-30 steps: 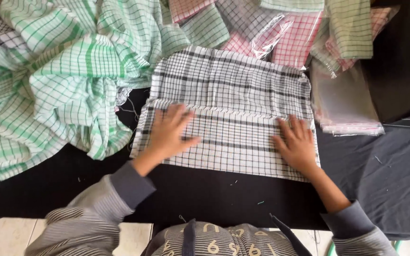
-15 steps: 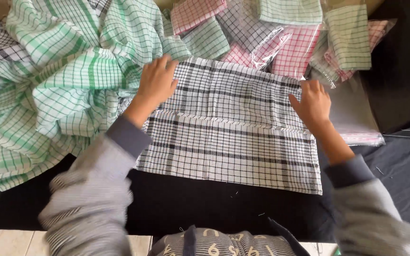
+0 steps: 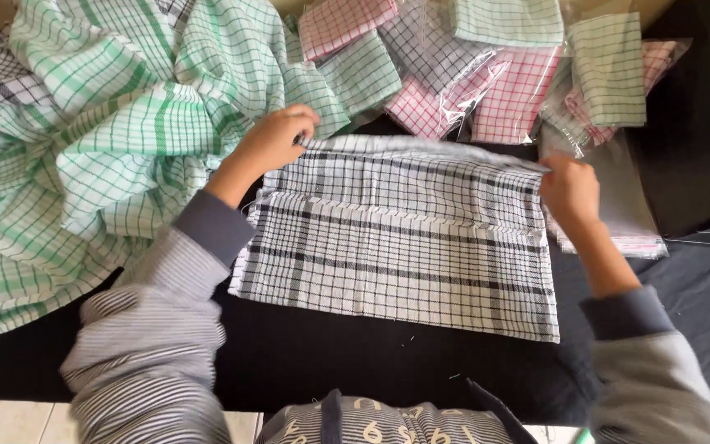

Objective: The person folds checkered cloths into rectangular shapes and places them inside clear plastic bags on a table.

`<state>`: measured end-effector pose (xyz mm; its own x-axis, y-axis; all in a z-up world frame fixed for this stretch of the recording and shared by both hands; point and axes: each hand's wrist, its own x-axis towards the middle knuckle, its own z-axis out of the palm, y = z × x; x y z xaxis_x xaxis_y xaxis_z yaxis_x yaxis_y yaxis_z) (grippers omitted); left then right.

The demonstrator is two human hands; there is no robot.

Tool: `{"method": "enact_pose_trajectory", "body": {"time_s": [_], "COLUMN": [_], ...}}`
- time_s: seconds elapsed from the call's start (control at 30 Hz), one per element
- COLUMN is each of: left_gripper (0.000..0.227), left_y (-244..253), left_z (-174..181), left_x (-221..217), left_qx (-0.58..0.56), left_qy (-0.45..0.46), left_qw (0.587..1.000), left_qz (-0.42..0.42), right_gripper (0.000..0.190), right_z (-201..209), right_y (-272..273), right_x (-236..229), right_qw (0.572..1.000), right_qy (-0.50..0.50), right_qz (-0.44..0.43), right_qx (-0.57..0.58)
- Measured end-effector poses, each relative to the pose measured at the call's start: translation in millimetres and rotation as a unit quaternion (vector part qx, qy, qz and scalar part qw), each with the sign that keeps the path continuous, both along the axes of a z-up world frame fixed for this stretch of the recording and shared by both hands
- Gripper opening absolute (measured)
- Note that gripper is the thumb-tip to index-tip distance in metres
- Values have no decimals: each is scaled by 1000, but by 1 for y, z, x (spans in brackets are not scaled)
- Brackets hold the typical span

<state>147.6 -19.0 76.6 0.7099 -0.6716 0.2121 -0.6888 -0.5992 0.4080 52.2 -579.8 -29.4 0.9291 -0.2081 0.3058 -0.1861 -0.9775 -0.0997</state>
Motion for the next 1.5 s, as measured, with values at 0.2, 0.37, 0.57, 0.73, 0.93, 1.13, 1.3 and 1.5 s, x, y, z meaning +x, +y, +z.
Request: {"method": "enact_pose_trajectory", "body": {"time_s": [0.2,0.37,0.57,0.73,0.93,1.13,1.3,1.5], "left_gripper": [22,26,41,15,9,48,16,49], "left_y": [32,60,87,98,115,101,-26,-122], "left_z": [-37,-64,-88,-76,-85,-57,-40,-123], "left_x": [-45,-104,-141,-169,-180,-178,-171,-159], "left_qx": [16,68,124,121,72,125,-90,-60], "left_qy": [-106,-151,-222,-286,-236,-154,-39,-158], "left_qw": [992,985,966,950,967,980,992,985], "left_qz": [-61,-46,-49,-44,-64,-24,78,-26], "right_gripper": [27,37,45,52,54,53,45,54], "right_z": [36,38,23,32,15,33,28,-14], "right_y": [8,41,62,77,72,84,155,252], "right_x": [-111,-191,-231,-248,-264,-258,-182,-122], "right_qw": [983,979,967,963,965,943,968,968], "right_qy": [-78,-22,40,27,123,250,16,12], "right_qz": [165,195,249,268,229,218,249,249], "right_qx": [2,51,48,36,31,27,-4,24]}}
